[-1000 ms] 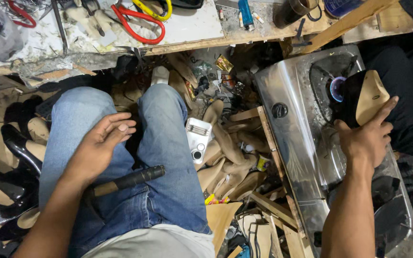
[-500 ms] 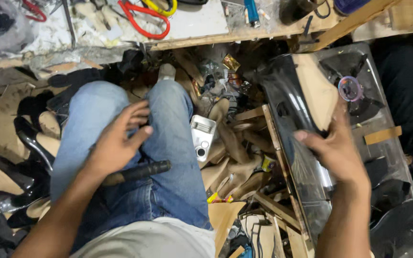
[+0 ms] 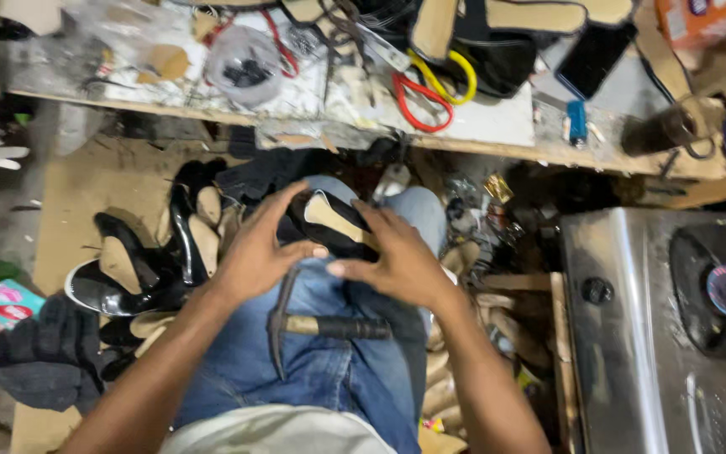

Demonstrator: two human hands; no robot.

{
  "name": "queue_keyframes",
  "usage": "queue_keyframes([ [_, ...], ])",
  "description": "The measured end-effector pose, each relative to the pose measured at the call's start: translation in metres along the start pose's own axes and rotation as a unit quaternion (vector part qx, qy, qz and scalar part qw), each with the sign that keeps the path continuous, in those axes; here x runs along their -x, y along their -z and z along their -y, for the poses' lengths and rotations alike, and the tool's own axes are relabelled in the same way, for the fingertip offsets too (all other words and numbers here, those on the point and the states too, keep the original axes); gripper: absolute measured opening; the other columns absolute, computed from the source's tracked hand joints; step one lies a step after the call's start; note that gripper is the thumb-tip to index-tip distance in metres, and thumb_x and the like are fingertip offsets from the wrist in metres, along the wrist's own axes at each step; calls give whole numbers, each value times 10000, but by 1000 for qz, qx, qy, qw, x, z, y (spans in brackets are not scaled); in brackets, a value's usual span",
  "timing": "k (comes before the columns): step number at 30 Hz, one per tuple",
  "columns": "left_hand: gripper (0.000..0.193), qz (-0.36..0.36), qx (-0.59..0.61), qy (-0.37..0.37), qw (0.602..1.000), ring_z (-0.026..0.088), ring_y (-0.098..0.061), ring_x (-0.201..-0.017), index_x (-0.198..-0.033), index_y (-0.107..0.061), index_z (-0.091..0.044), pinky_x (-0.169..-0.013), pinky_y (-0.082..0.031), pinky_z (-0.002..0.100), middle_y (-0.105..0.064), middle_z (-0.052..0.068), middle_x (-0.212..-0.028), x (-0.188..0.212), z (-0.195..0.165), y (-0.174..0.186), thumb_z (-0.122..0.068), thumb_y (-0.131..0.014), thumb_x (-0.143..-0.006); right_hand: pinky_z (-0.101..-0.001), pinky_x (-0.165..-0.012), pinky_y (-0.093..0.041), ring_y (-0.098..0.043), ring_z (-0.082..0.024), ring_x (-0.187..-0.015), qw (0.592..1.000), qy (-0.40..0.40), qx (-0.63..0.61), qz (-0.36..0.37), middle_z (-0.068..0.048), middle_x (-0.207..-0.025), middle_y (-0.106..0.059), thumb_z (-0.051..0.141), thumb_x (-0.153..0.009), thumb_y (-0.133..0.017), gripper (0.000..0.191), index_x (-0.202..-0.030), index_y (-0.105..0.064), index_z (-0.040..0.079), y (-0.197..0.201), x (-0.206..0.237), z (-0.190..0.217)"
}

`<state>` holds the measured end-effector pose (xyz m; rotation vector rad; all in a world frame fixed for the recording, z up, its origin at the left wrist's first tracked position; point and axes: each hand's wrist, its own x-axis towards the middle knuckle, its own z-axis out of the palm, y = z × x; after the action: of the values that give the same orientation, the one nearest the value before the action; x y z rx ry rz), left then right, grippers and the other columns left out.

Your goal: The person sits cross-legged and repairs black high-heeled shoes by hand. They repeatedly pry and separate the sole from the upper, then reattach and press the sole back into place using a small metal tool.

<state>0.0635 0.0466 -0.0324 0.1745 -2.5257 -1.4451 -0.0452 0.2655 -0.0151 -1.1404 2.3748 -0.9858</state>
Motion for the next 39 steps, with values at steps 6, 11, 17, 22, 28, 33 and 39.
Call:
queue_keyframes([
  [6, 655, 32, 160, 20, 986, 264, -439, -1495, -1548, -439, -51, -1214, -311, 349, -500, 146, -1587, -2, 45, 2, -496, -392, -1069, -489, -862, -510, -661, -399, -1048, 993, 37, 84, -79, -182, -1139, -689, 531, -732, -795, 763, -1291, -562, 66, -36, -42, 20],
  [11, 638, 89, 198, 143, 966, 204, -474, -1444, -1544, -447, -86, -1202, -315, 319, -542, 92, -1539, -8, 64, 2, -489, -300, -1072, -526, -811, -509, -658, -415, -974, 989, -8, 142, -29, -207, -1095, -677, 604, -741, -794, 790, -1214, -571, 11, -50, -48, 13],
  [17, 562, 151, 160, 178, 959, 173, -618, -1260, -1429, -592, -108, -1086, -446, 323, -706, 81, -1370, -38, 52, 23, -424, -565, -965, -511, -815, -524, -664, -408, -969, 988, -13, 126, -93, -202, -1072, -691, 507, -687, -819, 739, -1202, -590, 29, -42, -50, 14],
  [22, 466, 90, 182, 227, 953, 185, -707, -1139, -1265, -745, -42, -1024, -505, 331, -803, 109, -1208, -59, 48, 15, -275, -723, -861, -486, -822, -517, -656, -394, -1018, 972, 97, 136, -167, -191, -1156, -667, 409, -714, -869, 851, -1395, -500, 56, -38, -51, 18],
  [28, 457, 92, 273, 190, 939, 156, -626, -1224, -1355, -657, -86, -1061, -435, 318, -719, 73, -1316, -34, 50, 16, -263, -644, -934, -460, -857, -521, -650, -377, -1010, 978, 97, 126, -136, -175, -1171, -662, 378, -732, -889, 895, -1444, -453, 58, -44, -50, 15],
  [33, 481, 54, 271, 147, 950, 133, -598, -1225, -1400, -619, -103, -1058, -442, 298, -699, 64, -1351, -23, 49, 11, -262, -643, -947, -466, -850, -524, -652, -393, -972, 984, 62, 118, -119, -195, -1109, -665, 385, -704, -900, 988, -1486, -408, 36, -44, -54, 11],
  [39, 465, -14, 261, 170, 950, 159, -648, -1126, -1321, -695, -36, -987, -514, 324, -748, 107, -1223, -31, 61, -12, -197, -732, -886, -474, -842, -524, -656, -391, -981, 982, 76, 127, -115, -192, -1098, -668, 394, -706, -894, 1025, -1509, -379, 20, -46, -54, 11],
])
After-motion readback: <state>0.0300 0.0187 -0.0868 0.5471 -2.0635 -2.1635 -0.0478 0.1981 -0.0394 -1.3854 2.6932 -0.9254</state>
